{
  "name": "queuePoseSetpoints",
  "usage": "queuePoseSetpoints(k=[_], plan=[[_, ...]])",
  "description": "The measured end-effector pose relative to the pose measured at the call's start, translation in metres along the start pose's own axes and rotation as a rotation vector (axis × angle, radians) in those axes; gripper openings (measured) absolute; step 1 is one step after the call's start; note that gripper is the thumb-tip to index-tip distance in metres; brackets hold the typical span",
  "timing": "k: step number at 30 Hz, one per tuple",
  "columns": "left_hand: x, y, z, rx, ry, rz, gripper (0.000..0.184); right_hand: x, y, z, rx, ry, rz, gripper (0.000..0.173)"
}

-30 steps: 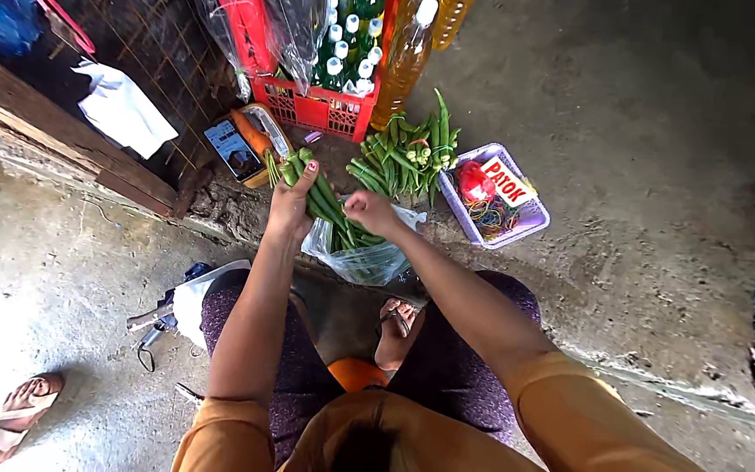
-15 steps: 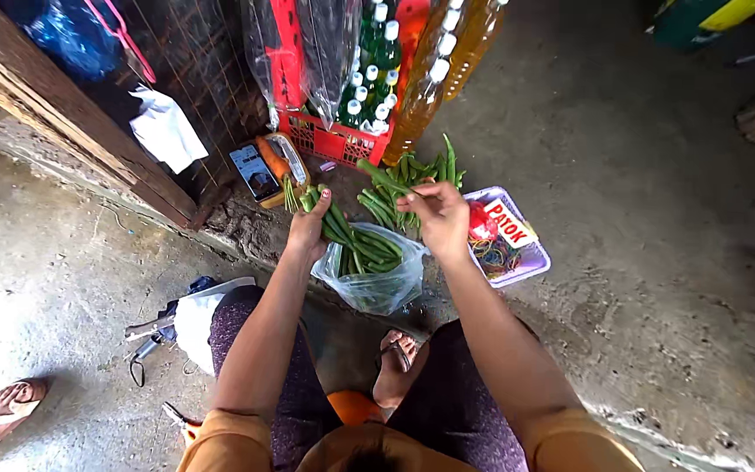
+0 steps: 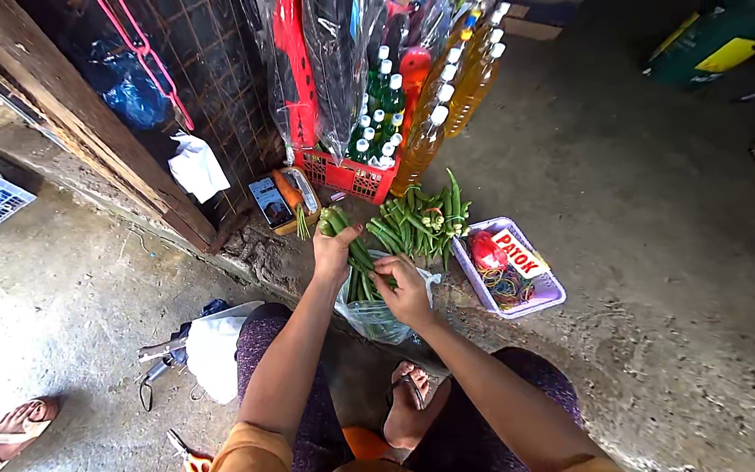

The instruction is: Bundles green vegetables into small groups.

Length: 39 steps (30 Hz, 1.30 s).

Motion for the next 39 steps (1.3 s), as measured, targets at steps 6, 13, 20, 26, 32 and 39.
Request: queuePoseSetpoints(k=[6,13,20,26,32,39], plan=[[-0.034,-0.021,0.019,0.151,0.587,0.403,0.063,-0.024,0.022,-0.034,0.057,0.036,0.132,0.025],[-0.028,-0.035,0.029,0.261,0.831,0.693,0.060,-0.005,0.041,-0.063,-0.158,0.160,0.063,0.027],[-0.017,-0.040,0.031,0.322,0.904,0.728,0.060,0.009,0.048,-0.052,-0.077,0.187,0.033,0.042],[-0.011,-0.040,0.033,0.344,0.959,0.699,0.057,0.008,0.047,-0.053,-0.076,0.234,0.073,0.033],[0.006,-0.038,0.037,0.505,1.100,0.512,0.068,0.013,0.048,-0.046,0.091,-0.006,0.069,0.070],[0.025,-0.049,0.043,0.603,1.085,0.097,0.098,0.001,0.038,-0.038,0.059,-0.213,-0.070,0.034]])
Point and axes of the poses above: each hand's wrist, its own y-axis towards the middle knuckle, its own z-axis out of the palm, x = y × z, the point moved 6 cm from there along y, towards the middle knuckle, and after that the axes turned 7 degrees about -y, right-handed, at the moved point
